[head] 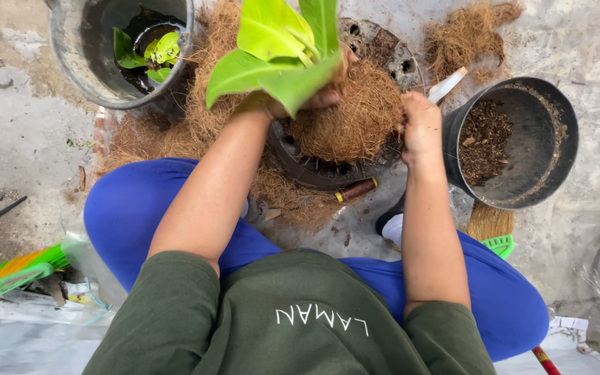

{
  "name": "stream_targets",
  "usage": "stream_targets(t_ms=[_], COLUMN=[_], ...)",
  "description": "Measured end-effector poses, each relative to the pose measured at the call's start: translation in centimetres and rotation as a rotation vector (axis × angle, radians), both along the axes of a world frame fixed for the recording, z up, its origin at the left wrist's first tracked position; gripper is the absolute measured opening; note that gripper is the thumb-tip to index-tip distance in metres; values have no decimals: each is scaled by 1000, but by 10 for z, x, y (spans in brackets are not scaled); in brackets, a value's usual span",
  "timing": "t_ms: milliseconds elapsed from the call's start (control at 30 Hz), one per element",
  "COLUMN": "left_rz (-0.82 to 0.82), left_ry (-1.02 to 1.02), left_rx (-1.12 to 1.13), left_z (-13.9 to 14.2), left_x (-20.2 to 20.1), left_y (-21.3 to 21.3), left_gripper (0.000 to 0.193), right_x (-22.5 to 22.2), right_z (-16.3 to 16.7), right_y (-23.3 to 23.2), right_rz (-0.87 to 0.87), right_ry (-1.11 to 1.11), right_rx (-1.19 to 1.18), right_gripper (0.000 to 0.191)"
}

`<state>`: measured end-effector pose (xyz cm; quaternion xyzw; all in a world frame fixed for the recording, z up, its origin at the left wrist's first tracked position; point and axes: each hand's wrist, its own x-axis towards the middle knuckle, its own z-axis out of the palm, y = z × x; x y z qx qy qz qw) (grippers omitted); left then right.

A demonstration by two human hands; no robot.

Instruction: The person sits on the floor and wraps a plant's root ball with coconut coir. They repeatedly add and press the coir around the roots, shaping it into a compact ball by hand.

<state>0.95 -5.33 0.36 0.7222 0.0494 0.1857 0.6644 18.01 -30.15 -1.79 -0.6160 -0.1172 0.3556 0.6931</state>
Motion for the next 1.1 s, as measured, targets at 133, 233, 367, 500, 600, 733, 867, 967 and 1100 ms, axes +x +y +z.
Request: stream_targets(t_ms=[133,233,367,500,600,733,867,967,1100], left_rz=[197,133,94,73,16,-54,-163,-180,-162], left_ry=[-2,30,77,29,109,237,198,184,172], left_rx=[-508,-636,-365,11,40,46,-538,-901,-715], left_z=[-10,-12,-5,5,8,2,-10,-15,-15], left_x=[-8,-13,-11,-20,-19,14,25,11,7], left_y=[-6,-11,-27,-45,-34,-12,-15,-23,-30], left_gripper=[101,101,100,100,100,99,99,98,98], right_x=[-7,-16,-11,6,12,6,-2,-10,-27], right_z=[3,8,8,-10,-22,-18,10,27,40], right_y=[-1,4,9,24,31,38,43,40,37], right_rz=[-32,-8,10,-29,47,89,118,122,-37], right_ry=[73,-403,-705,-370,-214,-384,-678,-782,-961], right_rx=[-31,-152,-425,-130,-141,-340,-607,-683,-529], right_gripper=[26,29,18,12,19,31,27,21,10])
